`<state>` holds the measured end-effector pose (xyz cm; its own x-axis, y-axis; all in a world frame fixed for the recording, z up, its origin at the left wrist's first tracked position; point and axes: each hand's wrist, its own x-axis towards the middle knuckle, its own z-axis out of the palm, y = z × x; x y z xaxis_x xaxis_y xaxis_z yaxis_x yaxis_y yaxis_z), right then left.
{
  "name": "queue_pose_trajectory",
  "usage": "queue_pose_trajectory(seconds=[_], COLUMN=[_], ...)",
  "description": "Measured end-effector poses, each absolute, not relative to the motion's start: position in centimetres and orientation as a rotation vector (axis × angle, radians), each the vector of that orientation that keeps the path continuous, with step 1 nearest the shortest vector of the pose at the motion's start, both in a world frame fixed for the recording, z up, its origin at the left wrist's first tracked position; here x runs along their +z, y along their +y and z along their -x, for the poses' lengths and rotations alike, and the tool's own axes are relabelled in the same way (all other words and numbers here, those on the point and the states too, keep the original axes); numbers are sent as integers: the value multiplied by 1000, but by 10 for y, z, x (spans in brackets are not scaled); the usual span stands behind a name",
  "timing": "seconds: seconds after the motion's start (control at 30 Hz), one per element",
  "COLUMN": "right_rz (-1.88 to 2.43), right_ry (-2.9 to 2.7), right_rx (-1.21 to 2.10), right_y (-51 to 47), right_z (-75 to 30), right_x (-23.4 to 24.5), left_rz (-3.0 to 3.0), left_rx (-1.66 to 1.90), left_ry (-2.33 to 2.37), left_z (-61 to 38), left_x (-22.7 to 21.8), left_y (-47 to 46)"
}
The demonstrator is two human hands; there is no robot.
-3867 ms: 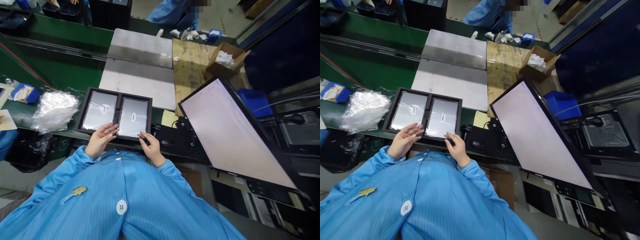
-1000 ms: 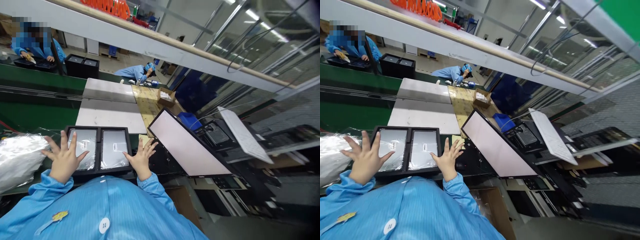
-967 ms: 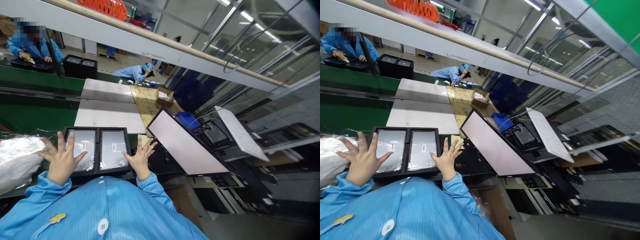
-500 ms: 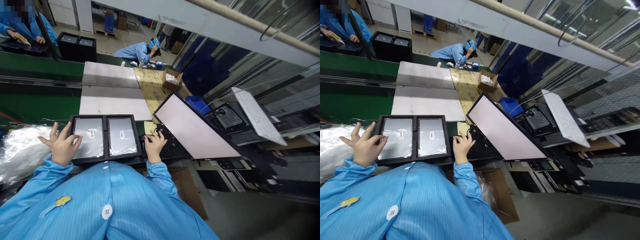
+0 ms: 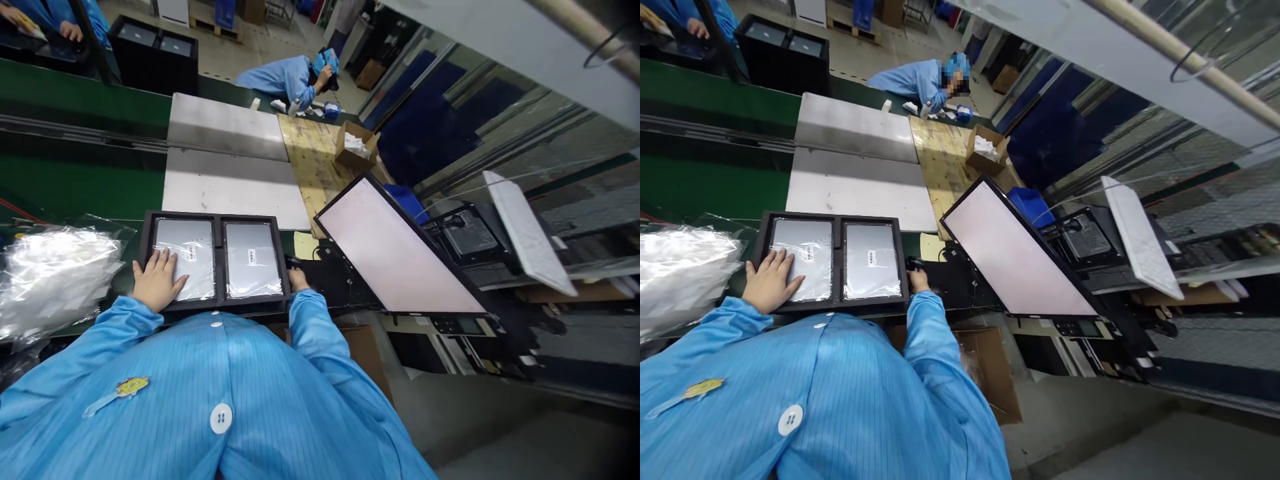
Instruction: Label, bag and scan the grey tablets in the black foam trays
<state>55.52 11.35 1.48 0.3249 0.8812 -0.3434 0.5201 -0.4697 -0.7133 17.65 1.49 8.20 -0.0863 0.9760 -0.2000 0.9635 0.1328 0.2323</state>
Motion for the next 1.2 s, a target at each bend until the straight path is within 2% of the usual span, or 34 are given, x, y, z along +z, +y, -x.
queue_pose_trajectory(seconds=[0.1,0.17,0.33,0.43,0.53,1.0,1.2], right_rz=[2004,1790,1310,1284,1276,1275,1715], right_ry=[-1251,-1478,-2696,-3184,-3350,-3288,-2470], right_rx=[1001,967,766,489,305,279,375], right_y=[142,152,140,131,135,142,157], right_z=[-556,-542,-448,-399,-382,-390,-478], right_x=[49,79,141,152,151,145,122], left_rz=[-1834,-1829,-1848,-1857,-1872,-1881,-1888], left_rx=[60,74,62,17,21,80,14], left_ry=[2135,2134,2135,2143,2133,2140,2153], left_z=[-178,-180,-184,-186,-187,-187,-184], left_x=[83,81,73,69,65,60,67], left_y=[10,8,8,7,7,8,6])
